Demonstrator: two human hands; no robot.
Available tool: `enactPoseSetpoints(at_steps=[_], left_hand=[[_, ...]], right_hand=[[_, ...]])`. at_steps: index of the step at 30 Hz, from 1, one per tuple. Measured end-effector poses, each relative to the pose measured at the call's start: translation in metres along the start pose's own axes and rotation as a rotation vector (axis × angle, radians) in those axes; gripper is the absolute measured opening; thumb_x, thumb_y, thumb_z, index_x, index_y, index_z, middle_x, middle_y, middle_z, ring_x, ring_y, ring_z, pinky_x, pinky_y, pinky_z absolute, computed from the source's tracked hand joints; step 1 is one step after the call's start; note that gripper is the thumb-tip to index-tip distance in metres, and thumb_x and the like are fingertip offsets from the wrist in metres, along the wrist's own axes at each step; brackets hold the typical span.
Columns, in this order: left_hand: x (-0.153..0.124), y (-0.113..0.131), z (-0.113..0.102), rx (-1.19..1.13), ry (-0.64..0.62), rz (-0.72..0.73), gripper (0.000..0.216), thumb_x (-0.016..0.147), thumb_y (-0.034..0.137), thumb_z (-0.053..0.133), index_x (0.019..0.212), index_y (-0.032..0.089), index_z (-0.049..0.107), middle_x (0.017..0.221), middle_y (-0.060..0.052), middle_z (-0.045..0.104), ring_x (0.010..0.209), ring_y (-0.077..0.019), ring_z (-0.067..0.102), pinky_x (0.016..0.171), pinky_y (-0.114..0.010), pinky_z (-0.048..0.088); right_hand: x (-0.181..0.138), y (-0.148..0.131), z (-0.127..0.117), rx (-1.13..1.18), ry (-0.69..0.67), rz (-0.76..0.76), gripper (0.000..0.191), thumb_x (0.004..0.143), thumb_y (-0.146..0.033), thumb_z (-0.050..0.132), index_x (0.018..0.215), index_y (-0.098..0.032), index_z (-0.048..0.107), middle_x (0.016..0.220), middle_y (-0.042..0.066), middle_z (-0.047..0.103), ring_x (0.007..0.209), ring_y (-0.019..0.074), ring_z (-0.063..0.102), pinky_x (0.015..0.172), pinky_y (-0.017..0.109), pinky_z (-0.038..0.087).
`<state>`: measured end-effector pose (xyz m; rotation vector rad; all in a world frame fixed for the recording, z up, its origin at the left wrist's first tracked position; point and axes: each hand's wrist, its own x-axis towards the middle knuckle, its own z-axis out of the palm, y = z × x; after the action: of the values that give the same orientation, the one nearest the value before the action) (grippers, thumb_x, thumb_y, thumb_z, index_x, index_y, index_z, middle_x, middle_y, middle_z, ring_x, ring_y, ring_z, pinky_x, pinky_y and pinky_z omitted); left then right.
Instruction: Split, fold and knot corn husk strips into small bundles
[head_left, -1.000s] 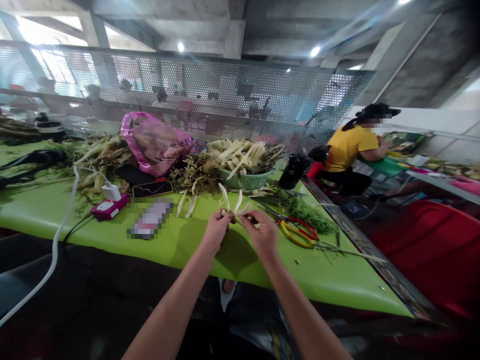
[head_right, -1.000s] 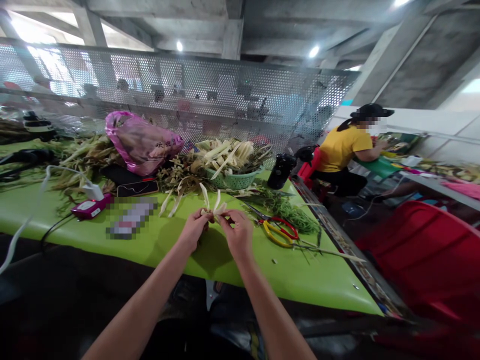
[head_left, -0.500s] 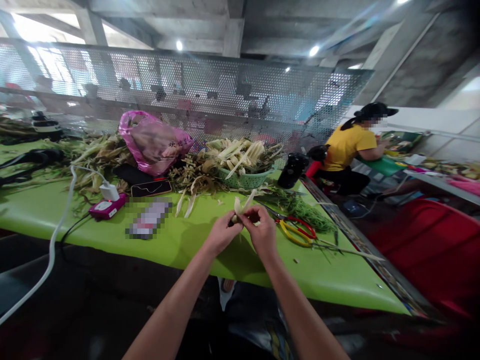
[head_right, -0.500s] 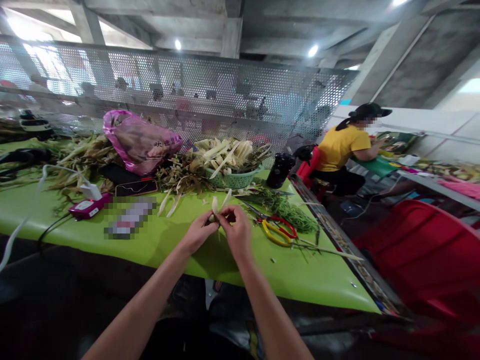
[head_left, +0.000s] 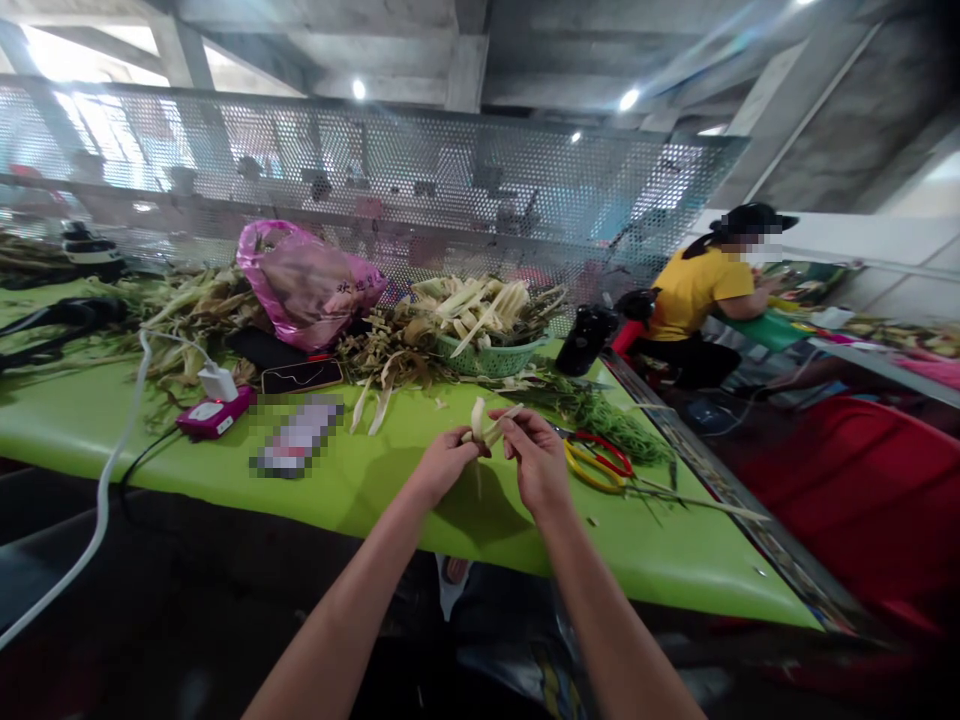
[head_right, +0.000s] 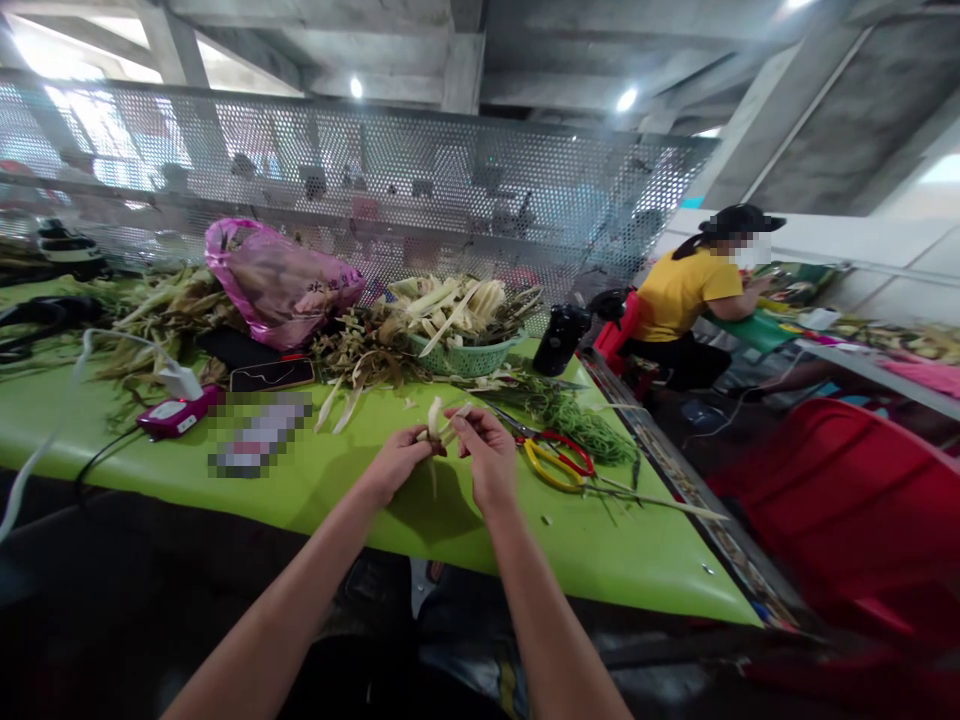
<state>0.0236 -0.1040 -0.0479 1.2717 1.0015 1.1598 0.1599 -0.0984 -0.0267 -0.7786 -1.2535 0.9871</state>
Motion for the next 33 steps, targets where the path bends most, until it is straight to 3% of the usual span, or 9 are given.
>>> enactPoseSetpoints(at_steps=[4, 8, 13, 33], left_hand=[[-0.001, 0.004, 0.001, -0.114, 0.035, -0.058, 0.019, 0.068, 0.028, 0.06, 0.079, 0.014, 0.067, 0.066, 0.001, 0.057, 0.059, -0.0095, 0.045, 0.059, -0.022, 0.034], [-0.001, 0.003, 0.001, -0.112, 0.047, -0.021, 0.018, 0.067, 0.028, 0.061, 0.077, 0.013, 0.065, 0.065, 0.001, 0.055, 0.06, -0.0098, 0.045, 0.059, -0.021, 0.033], [0.003, -0.005, -0.002, 0.081, 0.085, 0.073, 0.014, 0.071, 0.028, 0.058, 0.074, 0.014, 0.059, 0.062, 0.003, 0.049, 0.059, -0.0093, 0.042, 0.055, -0.021, 0.03], [0.003, -0.006, -0.007, 0.507, 0.143, 0.154, 0.007, 0.073, 0.024, 0.052, 0.072, 0.018, 0.055, 0.065, 0.003, 0.054, 0.063, -0.0121, 0.051, 0.058, -0.022, 0.034]], right_hand=[[-0.001, -0.003, -0.001, 0.076, -0.051, 0.007, 0.013, 0.078, -0.028, 0.069, 0.09, -0.023, 0.068, 0.079, 0.001, 0.066, 0.051, 0.0086, 0.044, 0.048, 0.024, 0.036], [-0.002, -0.003, -0.002, -0.119, -0.114, -0.039, 0.009, 0.078, -0.03, 0.069, 0.083, -0.023, 0.069, 0.068, -0.001, 0.061, 0.057, 0.012, 0.049, 0.053, 0.025, 0.04], [-0.002, -0.004, -0.003, -0.45, -0.199, -0.174, 0.011, 0.08, -0.03, 0.066, 0.085, -0.021, 0.069, 0.077, 0.002, 0.063, 0.069, 0.0158, 0.054, 0.064, 0.028, 0.043], [-0.002, -0.007, -0.005, -0.812, -0.279, -0.387, 0.007, 0.085, -0.024, 0.059, 0.082, -0.02, 0.065, 0.079, 0.004, 0.06, 0.072, 0.018, 0.057, 0.065, 0.029, 0.045]])
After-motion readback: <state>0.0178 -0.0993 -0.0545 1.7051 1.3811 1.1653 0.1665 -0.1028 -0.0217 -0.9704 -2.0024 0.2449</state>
